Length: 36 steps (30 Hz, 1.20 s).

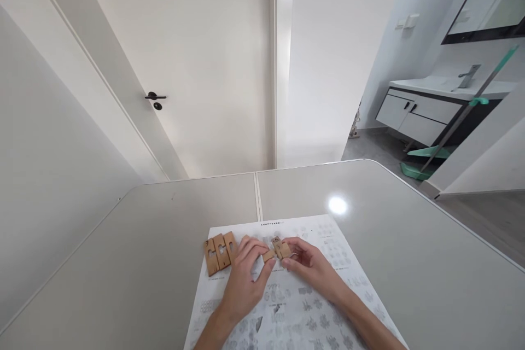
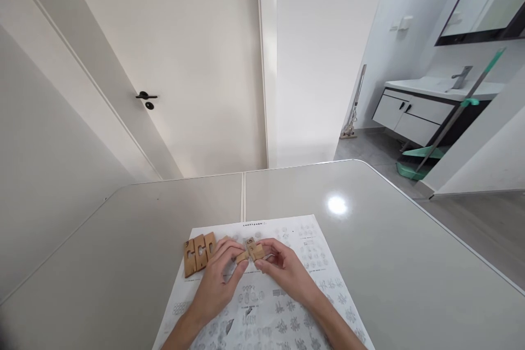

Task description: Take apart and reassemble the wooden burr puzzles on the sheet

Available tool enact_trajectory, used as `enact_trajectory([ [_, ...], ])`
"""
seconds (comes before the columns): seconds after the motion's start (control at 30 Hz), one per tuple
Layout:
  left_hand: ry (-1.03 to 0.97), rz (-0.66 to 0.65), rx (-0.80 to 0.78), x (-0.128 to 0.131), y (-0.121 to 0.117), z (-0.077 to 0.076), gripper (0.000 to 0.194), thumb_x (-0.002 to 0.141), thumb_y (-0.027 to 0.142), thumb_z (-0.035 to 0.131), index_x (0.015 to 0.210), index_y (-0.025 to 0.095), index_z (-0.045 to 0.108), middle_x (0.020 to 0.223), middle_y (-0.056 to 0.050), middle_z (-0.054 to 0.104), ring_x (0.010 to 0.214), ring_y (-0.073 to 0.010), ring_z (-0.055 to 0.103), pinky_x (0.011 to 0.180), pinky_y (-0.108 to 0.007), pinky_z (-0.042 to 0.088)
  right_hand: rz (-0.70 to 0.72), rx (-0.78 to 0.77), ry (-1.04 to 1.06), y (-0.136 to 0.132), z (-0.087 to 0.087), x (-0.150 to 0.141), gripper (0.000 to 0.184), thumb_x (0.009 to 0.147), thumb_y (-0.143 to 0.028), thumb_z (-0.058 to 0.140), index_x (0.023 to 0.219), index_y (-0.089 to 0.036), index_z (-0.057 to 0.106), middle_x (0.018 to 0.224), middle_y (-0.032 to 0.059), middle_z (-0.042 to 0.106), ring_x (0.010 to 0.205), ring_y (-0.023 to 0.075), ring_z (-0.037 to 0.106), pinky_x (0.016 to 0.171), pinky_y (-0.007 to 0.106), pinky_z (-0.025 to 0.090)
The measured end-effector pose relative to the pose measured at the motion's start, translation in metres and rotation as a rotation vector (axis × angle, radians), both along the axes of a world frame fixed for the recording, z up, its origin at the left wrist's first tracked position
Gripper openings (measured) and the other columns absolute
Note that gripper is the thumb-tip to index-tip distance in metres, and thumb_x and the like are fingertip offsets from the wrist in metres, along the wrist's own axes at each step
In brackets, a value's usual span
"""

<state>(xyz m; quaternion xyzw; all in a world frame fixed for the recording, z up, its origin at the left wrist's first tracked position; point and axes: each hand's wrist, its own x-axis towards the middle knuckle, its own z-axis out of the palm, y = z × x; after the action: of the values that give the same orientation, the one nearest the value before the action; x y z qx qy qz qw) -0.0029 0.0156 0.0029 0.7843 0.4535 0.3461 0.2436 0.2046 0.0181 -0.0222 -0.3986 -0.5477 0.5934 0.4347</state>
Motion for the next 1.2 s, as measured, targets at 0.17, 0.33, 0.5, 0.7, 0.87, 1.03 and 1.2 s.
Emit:
enact_trajectory([
  [0.17, -0.025, 0.014, -0.018, -0.001, 0.002, 0.000, 0.012, 0.101, 0.032, 0.054, 0.094, 0.025, 0.061, 0.101, -0.006, 0.066, 0.105, -0.0251, 0.058, 0.094, -0.042, 0.050, 0.047, -0.051, 0.072, -0.002, 0.004, 0.000, 0.047, 0.084, -0.056, 0.076, 0.117, -0.026, 0.061, 0.104, 0.0060, 0.072, 0.097, 0.0237, 0.067, 0.092, 0.040, 0.053],
  [0.33, -0.029, 0.011, -0.025, -0.001, 0.002, 0.002, 0.019, 0.102, 0.034, 0.052, 0.091, 0.026, 0.065, 0.100, -0.006, 0.068, 0.104, -0.0263, 0.060, 0.091, -0.042, 0.053, 0.184, -0.081, 0.147, -0.005, 0.017, 0.004, 0.049, 0.088, -0.058, 0.071, 0.123, -0.026, 0.056, 0.099, 0.0053, 0.073, 0.090, 0.0217, 0.067, 0.095, 0.045, 0.051],
  [0.5, -0.013, 0.045, 0.048, -0.001, 0.001, -0.002, 0.014, 0.100, 0.033, 0.056, 0.093, 0.026, 0.065, 0.101, -0.006, 0.070, 0.107, -0.0266, 0.061, 0.093, -0.042, 0.053, 0.211, -0.068, 0.165, -0.005, 0.016, 0.005, 0.052, 0.090, -0.056, 0.070, 0.129, -0.027, 0.052, 0.097, 0.0044, 0.072, 0.090, 0.0219, 0.068, 0.093, 0.046, 0.052],
  [0.7, 0.112, 0.141, 0.288, -0.003, 0.004, -0.013, 0.006, 0.095, 0.022, 0.060, 0.099, 0.026, 0.063, 0.100, -0.004, 0.073, 0.106, -0.0270, 0.062, 0.097, -0.047, 0.048, 0.034, 0.018, 0.029, -0.011, 0.006, -0.006, 0.059, 0.087, -0.042, 0.077, 0.138, -0.031, 0.049, 0.098, 0.0012, 0.073, 0.093, 0.0214, 0.069, 0.100, 0.045, 0.051],
  [0.87, 0.193, 0.238, 0.383, -0.004, 0.008, -0.015, 0.007, 0.093, 0.021, 0.064, 0.097, 0.027, 0.063, 0.099, -0.002, 0.075, 0.107, -0.0274, 0.063, 0.097, -0.047, 0.047, -0.023, 0.083, 0.005, -0.013, 0.006, -0.012, 0.069, 0.090, -0.044, 0.072, 0.149, -0.031, 0.039, 0.094, 0.0006, 0.071, 0.091, 0.0203, 0.069, 0.101, 0.043, 0.051],
  [1.03, 0.270, 0.324, 0.451, -0.004, 0.011, -0.014, 0.009, 0.090, 0.026, 0.069, 0.086, 0.026, 0.061, 0.096, -0.002, 0.074, 0.105, -0.0285, 0.063, 0.095, -0.048, 0.046, -0.254, 0.092, -0.165, -0.005, -0.002, -0.011, 0.048, 0.091, -0.053, 0.065, 0.129, -0.025, 0.057, 0.085, 0.0016, 0.066, 0.078, 0.0208, 0.065, 0.077, 0.036, 0.056],
  [1.2, 0.357, 0.314, 0.418, -0.004, 0.013, -0.018, 0.015, 0.089, 0.026, 0.067, 0.079, 0.025, 0.057, 0.101, -0.005, 0.072, 0.107, -0.0305, 0.062, 0.093, -0.049, 0.048, -0.353, 0.121, -0.425, -0.002, -0.012, -0.013, 0.029, 0.091, -0.047, 0.061, 0.109, -0.025, 0.061, 0.078, 0.0012, 0.065, 0.068, 0.0212, 0.061, 0.066, 0.036, 0.052],
])
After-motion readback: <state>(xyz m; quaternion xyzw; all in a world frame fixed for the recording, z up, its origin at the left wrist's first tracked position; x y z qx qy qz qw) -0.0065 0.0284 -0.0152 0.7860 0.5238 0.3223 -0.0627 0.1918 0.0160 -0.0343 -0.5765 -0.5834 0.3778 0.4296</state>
